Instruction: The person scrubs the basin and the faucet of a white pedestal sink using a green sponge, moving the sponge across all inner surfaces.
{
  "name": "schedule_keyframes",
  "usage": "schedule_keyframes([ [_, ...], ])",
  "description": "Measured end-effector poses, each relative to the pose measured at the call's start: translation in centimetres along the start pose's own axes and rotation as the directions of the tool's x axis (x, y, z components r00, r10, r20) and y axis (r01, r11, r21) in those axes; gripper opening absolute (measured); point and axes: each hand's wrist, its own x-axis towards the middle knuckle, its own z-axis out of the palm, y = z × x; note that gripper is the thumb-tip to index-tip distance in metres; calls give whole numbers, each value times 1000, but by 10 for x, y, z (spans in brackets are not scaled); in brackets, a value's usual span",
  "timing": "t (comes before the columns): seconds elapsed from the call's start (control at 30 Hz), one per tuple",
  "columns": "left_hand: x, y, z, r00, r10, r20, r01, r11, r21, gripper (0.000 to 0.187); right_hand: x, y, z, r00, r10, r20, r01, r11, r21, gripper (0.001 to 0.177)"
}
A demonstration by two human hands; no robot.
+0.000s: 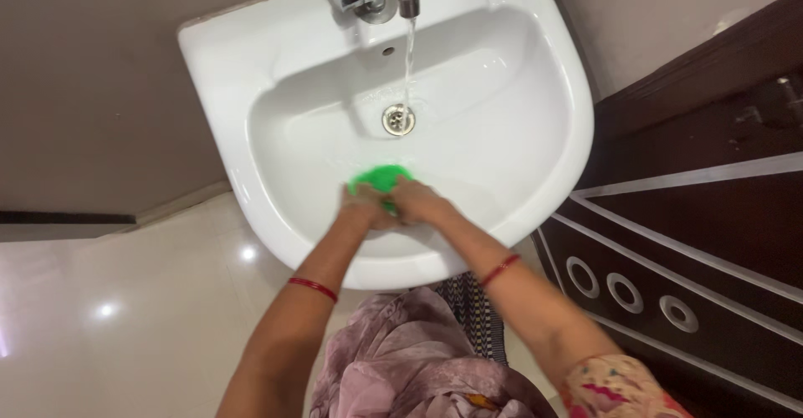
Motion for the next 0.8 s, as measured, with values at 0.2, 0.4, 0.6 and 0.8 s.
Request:
schedule_keyframes([
  [0.2,30,124,-19,959,280,-35,-282,951,-124,118,-75,115,-40,956,293,-22,-294,950,-101,30],
  [0.4,114,194,-66,960,262,-100,-271,959,-86,91,-85,165,-75,860,403,-312,-472,861,-190,24],
  [0.6,159,193,-111,950,171,-263,-150,984,98,80,-44,188,-106,781,314,-540,-418,905,-80,24],
  [0.8,168,141,-140,912,56,-406,18,984,177,81,10,180,-131,836,311,-452,-378,924,-63,70],
])
